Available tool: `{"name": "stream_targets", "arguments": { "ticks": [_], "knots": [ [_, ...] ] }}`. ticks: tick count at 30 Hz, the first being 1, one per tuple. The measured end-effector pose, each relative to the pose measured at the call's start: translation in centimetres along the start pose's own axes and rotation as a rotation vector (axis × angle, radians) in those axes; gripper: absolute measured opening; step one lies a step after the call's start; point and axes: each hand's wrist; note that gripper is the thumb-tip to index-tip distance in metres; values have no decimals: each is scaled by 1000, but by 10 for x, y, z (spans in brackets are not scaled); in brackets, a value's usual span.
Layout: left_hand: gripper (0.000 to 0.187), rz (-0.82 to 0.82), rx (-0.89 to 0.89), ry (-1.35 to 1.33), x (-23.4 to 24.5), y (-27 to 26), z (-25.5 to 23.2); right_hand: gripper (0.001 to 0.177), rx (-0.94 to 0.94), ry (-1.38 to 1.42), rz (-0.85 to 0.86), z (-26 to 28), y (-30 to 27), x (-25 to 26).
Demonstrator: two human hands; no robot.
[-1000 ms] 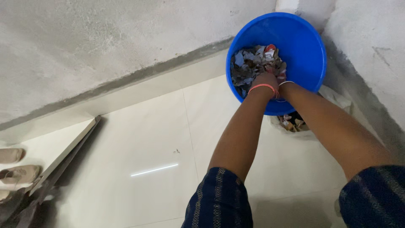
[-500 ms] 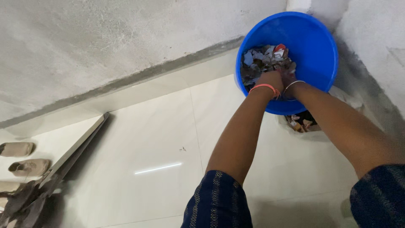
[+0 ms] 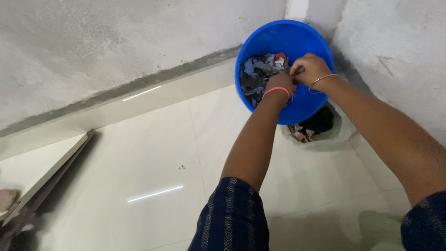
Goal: The person removes a plastic bag from a blue bin and transfers the contents into a white plastic bag on the floor. They handle items one by one, including a black rectangular object and various paper scraps, placing them into the white bag.
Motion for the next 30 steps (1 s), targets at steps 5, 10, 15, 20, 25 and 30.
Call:
{"name": "stream_targets", "arguments": {
  "ticks": [5, 10, 15, 20, 25, 30],
  "knots": [
    [46, -100, 105, -196, 8, 0, -27, 16, -121, 408, -24, 7, -33, 28],
    [28, 271, 16, -627, -7, 17, -41, 20, 8, 82, 12, 5, -52, 49],
    [20, 482, -81, -972, -42, 27, -40, 19, -211, -99, 78, -2, -64, 49],
    [22, 537, -208, -648, -60, 38, -50, 23, -371, -342, 208, 4, -82, 49],
    [34, 328, -195, -213, -79, 56, -63, 36, -609, -443, 465, 19, -89, 48],
    [37, 52, -235, -7, -80, 63, -63, 23, -606, -400, 256, 29, -87, 55]
  ]
}}
Point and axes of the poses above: each hand's wrist, its own y-axis towards the middle knuckle, its own x-axis out of the back of the hand, z = x × y, and after that the axes turned 13 degrees about z, right-handed
